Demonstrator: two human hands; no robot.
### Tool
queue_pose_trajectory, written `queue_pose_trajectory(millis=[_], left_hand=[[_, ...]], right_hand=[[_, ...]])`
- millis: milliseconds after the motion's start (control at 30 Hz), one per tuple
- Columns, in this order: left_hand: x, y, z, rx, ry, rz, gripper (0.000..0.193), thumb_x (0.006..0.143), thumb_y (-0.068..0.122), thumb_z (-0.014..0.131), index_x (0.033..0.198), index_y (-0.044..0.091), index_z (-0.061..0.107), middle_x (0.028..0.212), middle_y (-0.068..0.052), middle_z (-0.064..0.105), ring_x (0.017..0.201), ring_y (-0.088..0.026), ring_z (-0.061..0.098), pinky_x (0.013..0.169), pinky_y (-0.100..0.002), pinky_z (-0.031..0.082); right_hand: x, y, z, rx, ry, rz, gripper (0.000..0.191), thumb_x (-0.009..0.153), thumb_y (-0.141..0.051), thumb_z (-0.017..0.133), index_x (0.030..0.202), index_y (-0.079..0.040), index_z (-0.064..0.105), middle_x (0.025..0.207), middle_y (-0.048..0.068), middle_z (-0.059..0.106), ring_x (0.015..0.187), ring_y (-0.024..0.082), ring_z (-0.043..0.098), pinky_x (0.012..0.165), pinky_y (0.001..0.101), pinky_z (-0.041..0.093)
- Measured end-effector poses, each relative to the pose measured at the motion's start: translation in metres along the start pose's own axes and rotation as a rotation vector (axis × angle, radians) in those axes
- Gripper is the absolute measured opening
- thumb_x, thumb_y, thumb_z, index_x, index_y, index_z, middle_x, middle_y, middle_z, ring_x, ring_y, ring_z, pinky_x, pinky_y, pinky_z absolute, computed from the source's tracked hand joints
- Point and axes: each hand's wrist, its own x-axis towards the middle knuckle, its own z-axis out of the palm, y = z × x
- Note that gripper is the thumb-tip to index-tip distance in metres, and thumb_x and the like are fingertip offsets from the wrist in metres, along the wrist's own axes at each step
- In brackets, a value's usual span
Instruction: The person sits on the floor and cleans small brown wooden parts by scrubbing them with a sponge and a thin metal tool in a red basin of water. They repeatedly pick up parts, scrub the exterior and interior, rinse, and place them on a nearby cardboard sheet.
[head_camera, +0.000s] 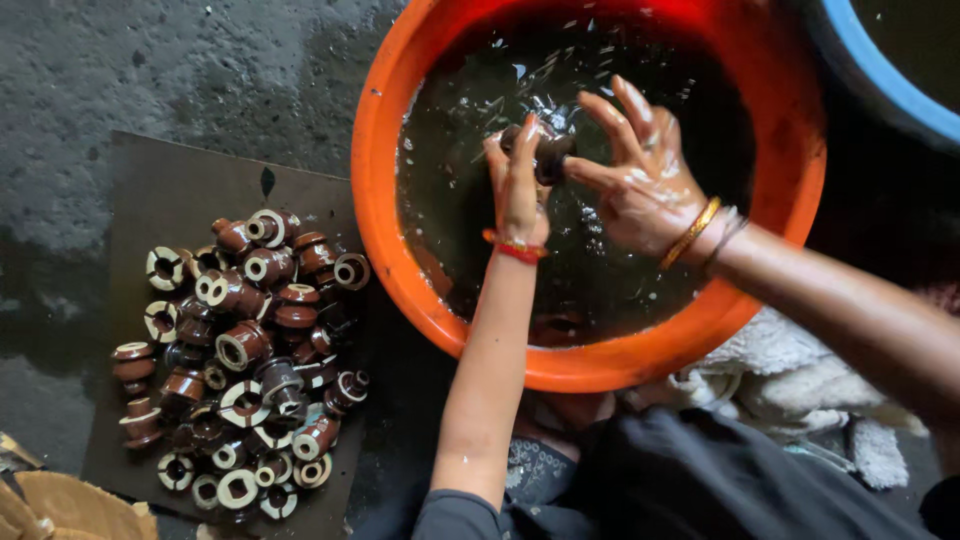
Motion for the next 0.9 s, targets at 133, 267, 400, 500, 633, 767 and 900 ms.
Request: queue_pose_trajectory(millis=[133, 267, 400, 500, 633, 767, 900], left_hand=[[-0.004, -0.003, -0.002, -0.171, -0.198, 0.109, 0.044, 0.100, 0.016, 0.068, 0.137, 0.012, 0.045, 0.119, -0.011, 0.062, 0.106, -0.023, 0.063, 0.090, -0.039, 0.058], [0.002, 0.004, -0.009, -0.179, -0.139, 0.065, 0.038, 0.106, 0.027, 0.063, 0.135, 0.006, 0.049, 0.118, -0.015, 0.061, 0.105, -0.029, 0.064, 0.089, -0.045, 0.058], [0.001, 0.022, -0.011, -0.635, -0.233, -0.117, 0.045, 0.112, 0.033, 0.059, 0.132, -0.006, 0.051, 0.130, -0.026, 0.060, 0.119, -0.038, 0.063, 0.109, -0.054, 0.054], [-0.016, 0.037, -0.014, -0.724, -0.448, -0.069, 0.045, 0.113, 0.030, 0.057, 0.143, -0.003, 0.052, 0.140, -0.030, 0.056, 0.132, -0.045, 0.054, 0.119, -0.055, 0.046], [-0.023, 0.048, -0.011, -0.835, -0.480, -0.129, 0.050, 0.111, 0.032, 0.056, 0.147, -0.002, 0.049, 0.146, -0.030, 0.051, 0.143, -0.053, 0.041, 0.124, -0.054, 0.041], [-0.018, 0.044, -0.008, -0.872, -0.428, -0.126, 0.054, 0.111, 0.033, 0.057, 0.145, -0.007, 0.047, 0.147, -0.031, 0.048, 0.146, -0.055, 0.036, 0.125, -0.054, 0.041], [-0.012, 0.034, -0.013, -1.002, -0.411, -0.196, 0.061, 0.110, 0.035, 0.059, 0.142, -0.014, 0.044, 0.145, -0.034, 0.049, 0.145, -0.054, 0.035, 0.122, -0.053, 0.043]], right_hand=[[-0.004, -0.023, 0.019, 0.731, 0.004, 0.309, 0.076, 0.072, -0.008, 0.068, 0.146, -0.020, 0.051, 0.160, 0.027, 0.026, 0.150, 0.049, 0.020, 0.115, 0.0568, 0.033], [-0.010, -0.007, -0.018, -0.155, -0.019, 0.017, 0.045, 0.089, -0.010, 0.072, 0.130, -0.027, 0.067, 0.158, 0.019, 0.046, 0.150, 0.043, 0.035, 0.116, 0.0549, 0.037], [-0.007, -0.008, -0.057, 1.302, 0.136, 0.421, 0.062, 0.082, 0.009, 0.049, 0.139, -0.013, 0.061, 0.157, 0.015, 0.048, 0.157, 0.038, 0.035, 0.121, 0.0502, 0.038], [-0.011, -0.025, -0.078, 2.175, 0.251, 0.524, 0.065, 0.083, 0.010, 0.046, 0.147, 0.000, 0.055, 0.157, 0.016, 0.050, 0.159, 0.032, 0.035, 0.126, 0.0494, 0.040], [-0.019, -0.033, -0.091, 2.267, 0.259, 0.426, 0.070, 0.087, 0.006, 0.048, 0.156, 0.002, 0.050, 0.157, 0.017, 0.049, 0.158, 0.031, 0.034, 0.126, 0.0504, 0.040], [-0.023, -0.013, -0.075, 2.074, 0.268, 0.653, 0.037, 0.103, -0.005, 0.051, 0.138, 0.005, 0.059, 0.141, 0.018, 0.062, 0.141, 0.029, 0.055, 0.117, 0.0450, 0.048], [-0.018, 0.044, -0.020, 1.528, 0.202, 0.907, 0.012, 0.108, -0.009, 0.066, 0.108, 0.003, 0.064, 0.108, 0.013, 0.071, 0.102, 0.022, 0.071, 0.095, 0.0371, 0.059]])
